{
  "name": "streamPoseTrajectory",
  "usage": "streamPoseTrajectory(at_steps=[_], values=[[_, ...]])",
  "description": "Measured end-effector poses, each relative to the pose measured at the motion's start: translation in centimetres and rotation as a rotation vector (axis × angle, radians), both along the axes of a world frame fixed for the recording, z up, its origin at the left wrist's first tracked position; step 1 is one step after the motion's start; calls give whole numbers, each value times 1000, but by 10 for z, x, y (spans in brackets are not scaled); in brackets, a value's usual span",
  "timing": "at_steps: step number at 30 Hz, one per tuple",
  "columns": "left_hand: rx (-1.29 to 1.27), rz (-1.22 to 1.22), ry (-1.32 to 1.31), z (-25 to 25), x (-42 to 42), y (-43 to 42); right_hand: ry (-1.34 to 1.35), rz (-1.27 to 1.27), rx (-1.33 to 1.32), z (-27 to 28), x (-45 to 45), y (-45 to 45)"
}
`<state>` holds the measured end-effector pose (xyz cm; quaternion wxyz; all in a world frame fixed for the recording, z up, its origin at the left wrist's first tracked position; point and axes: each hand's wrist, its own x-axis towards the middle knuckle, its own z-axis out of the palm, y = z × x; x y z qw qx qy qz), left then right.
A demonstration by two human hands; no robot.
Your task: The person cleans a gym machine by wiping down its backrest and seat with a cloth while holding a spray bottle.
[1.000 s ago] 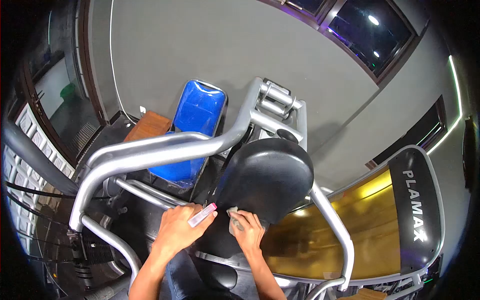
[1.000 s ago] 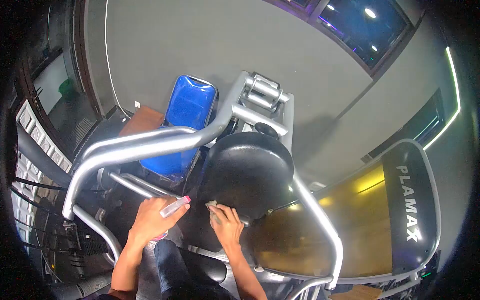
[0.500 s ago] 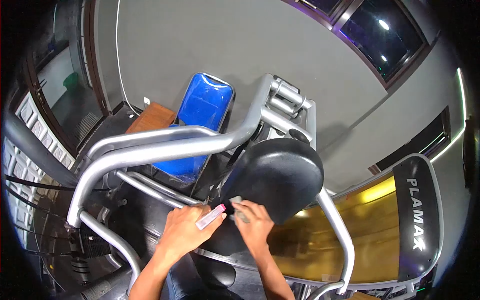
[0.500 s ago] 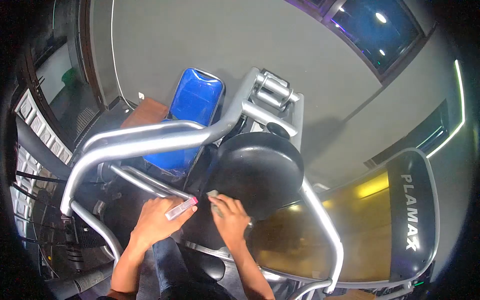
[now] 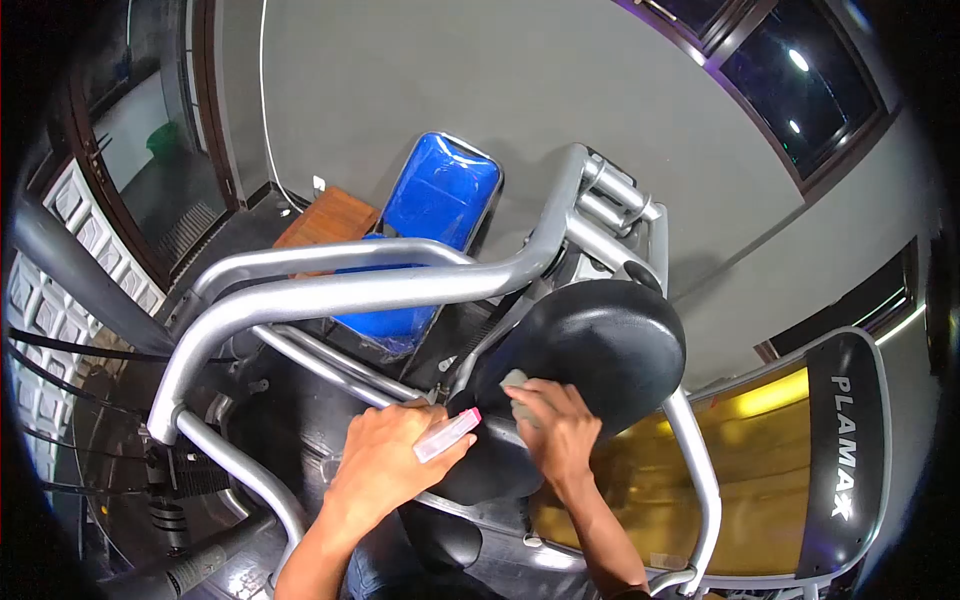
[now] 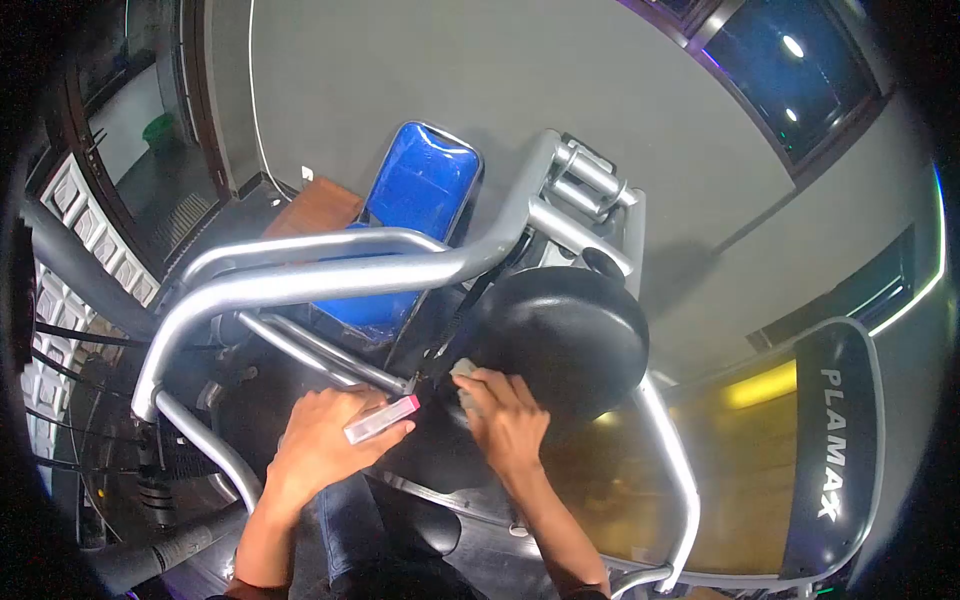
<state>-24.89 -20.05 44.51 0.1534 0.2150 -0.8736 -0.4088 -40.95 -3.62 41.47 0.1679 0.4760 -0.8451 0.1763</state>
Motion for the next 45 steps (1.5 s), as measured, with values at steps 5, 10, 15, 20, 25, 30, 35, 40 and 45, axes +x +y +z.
streamPoseTrajectory(at_steps=[5, 10, 15, 20, 25, 30, 35, 40, 45], values=[[-150, -137, -105, -18, 9, -3, 132, 210, 278, -43, 4, -23], [-190, -216, -180, -24, 16, -5, 169, 289, 669, -42, 4, -52], [-163, -274, -212, -40, 24, -3, 176, 454, 520, 21, -29, -90], [-148, -288, -36, -52, 25, 3, 156, 368, 887, -12, -42, -138], [-124, -284, -93, -49, 27, 2, 41, 216, 1330, -42, -33, -168], [-114, -286, -94, -49, 27, 3, 79, 251, 1477, -80, -26, -174], [-132, -223, -75, -42, 29, 3, 49, 229, 1472, -33, -37, -180], [-97, -244, -20, -53, 29, 5, 116, 218, 1329, 8, -38, -171], [-90, -249, -37, -45, 27, 4, 95, 212, 1321, -60, -13, -156]])
